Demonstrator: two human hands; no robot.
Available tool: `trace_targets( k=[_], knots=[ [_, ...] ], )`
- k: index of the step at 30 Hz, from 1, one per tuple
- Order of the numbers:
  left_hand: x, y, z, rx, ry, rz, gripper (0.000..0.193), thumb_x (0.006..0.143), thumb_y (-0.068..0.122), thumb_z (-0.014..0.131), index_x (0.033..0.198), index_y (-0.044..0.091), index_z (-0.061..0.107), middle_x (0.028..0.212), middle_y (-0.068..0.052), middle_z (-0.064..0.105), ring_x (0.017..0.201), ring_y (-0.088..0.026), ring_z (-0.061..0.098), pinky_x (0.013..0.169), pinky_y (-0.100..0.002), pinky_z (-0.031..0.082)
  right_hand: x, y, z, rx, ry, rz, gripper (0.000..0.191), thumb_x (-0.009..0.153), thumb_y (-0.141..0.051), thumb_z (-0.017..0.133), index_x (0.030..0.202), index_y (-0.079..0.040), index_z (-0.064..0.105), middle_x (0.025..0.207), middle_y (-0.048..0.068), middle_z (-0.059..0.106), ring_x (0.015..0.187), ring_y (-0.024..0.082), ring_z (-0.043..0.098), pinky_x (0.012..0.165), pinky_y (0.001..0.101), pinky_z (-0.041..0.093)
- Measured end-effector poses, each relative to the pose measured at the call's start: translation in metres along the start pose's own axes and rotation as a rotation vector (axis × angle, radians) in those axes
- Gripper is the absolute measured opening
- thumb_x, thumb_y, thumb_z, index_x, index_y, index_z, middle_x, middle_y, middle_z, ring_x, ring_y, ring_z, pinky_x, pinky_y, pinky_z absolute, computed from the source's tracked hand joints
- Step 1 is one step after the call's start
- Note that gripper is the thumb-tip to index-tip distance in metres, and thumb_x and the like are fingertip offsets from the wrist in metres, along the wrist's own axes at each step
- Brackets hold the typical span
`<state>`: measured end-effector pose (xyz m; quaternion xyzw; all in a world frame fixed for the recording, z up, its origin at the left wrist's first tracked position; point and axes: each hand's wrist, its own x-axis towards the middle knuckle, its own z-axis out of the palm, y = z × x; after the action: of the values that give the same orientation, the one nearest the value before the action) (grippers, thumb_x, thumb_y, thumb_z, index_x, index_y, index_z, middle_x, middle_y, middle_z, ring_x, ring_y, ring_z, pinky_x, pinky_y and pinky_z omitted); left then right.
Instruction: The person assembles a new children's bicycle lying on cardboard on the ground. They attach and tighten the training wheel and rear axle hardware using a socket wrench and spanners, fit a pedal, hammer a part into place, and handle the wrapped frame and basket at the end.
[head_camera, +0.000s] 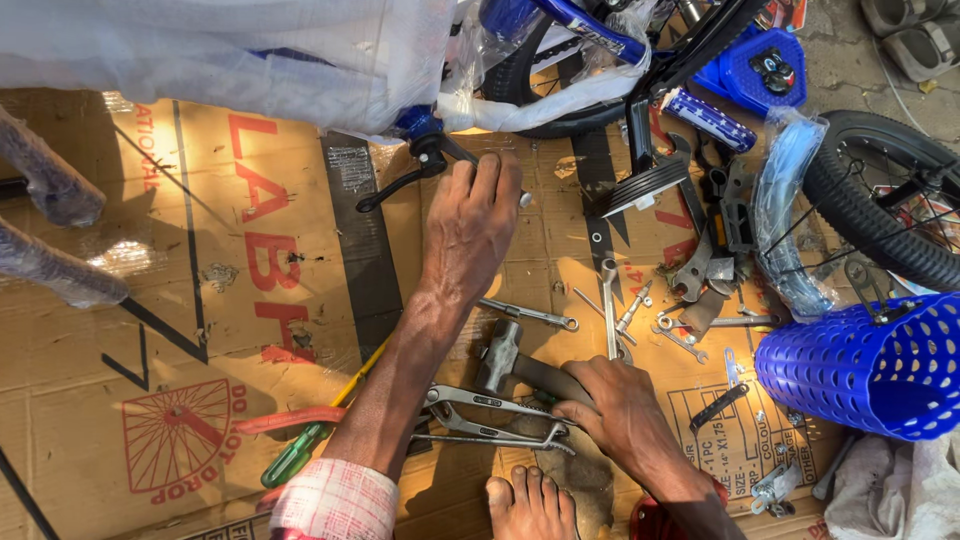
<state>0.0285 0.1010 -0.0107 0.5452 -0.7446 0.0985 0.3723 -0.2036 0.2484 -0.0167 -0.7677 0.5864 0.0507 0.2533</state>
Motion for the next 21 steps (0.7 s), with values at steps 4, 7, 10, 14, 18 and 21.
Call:
trace_targets(
  k=[4,7,10,14,18,21],
  knots=[
    [0.001,0.001,0.009,0.05,-0.06,-0.018,0.032,0.092,0.011,0.07,0.12,-0.001,0.061,0.099,-0.01,0.058,0.092,-0.024,0.059,0.079,-0.038,0.052,-0.004,0.0,0.001,-0.22,0.286,-0.189,0.041,0.085,-0.044,0.069,0.113,-0.014,0.068,0.098,0.007,0.067,0.108,0.032,0.057,0.094,0.0628,0.032],
    [0.005,0.003,0.016,0.051,0.029,-0.033,0.036,0.091,0.013,0.07,0.122,-0.002,0.06,0.103,-0.01,0.06,0.094,-0.023,0.059,0.079,-0.037,0.051,-0.006,-0.014,-0.005,-0.158,0.152,-0.072,0.039,0.084,-0.037,0.069,0.113,-0.011,0.069,0.095,0.011,0.068,0.105,0.031,0.059,0.094,0.0548,0.036],
    [0.01,0.006,0.02,0.06,0.041,-0.061,0.039,0.089,0.014,0.069,0.123,-0.002,0.059,0.103,-0.011,0.061,0.094,-0.024,0.059,0.08,-0.038,0.052,-0.008,-0.028,-0.017,-0.082,0.065,0.01,0.04,0.085,-0.037,0.068,0.115,-0.01,0.068,0.096,0.012,0.068,0.102,0.032,0.059,0.091,0.0463,0.042],
    [0.016,0.01,0.021,0.078,0.03,-0.115,0.041,0.091,0.012,0.069,0.127,-0.006,0.058,0.101,-0.012,0.06,0.093,-0.024,0.058,0.077,-0.037,0.051,-0.004,-0.021,-0.031,0.069,-0.027,0.225,0.041,0.087,-0.04,0.068,0.122,-0.017,0.072,0.091,0.013,0.069,0.096,0.029,0.061,0.089,0.0434,0.045],
    [0.021,0.011,0.02,0.103,0.104,-0.149,0.037,0.094,0.009,0.066,0.127,-0.005,0.058,0.102,-0.01,0.06,0.093,-0.023,0.058,0.079,-0.037,0.051,0.0,0.017,-0.034,0.738,-0.045,0.559,0.032,0.1,-0.034,0.055,0.114,-0.012,0.074,0.08,0.019,0.075,0.067,0.033,0.065,0.065,0.0487,0.052],
    [0.022,0.011,0.022,-0.017,0.074,-0.18,0.016,0.1,0.006,0.064,0.114,0.002,0.059,0.097,-0.01,0.06,0.091,-0.023,0.058,0.076,-0.038,0.05,0.004,0.038,-0.028,0.445,0.112,0.181,0.035,0.102,-0.034,0.053,0.1,-0.008,0.077,0.078,0.01,0.072,0.067,0.02,0.07,0.064,0.0369,0.054]
  ],
)
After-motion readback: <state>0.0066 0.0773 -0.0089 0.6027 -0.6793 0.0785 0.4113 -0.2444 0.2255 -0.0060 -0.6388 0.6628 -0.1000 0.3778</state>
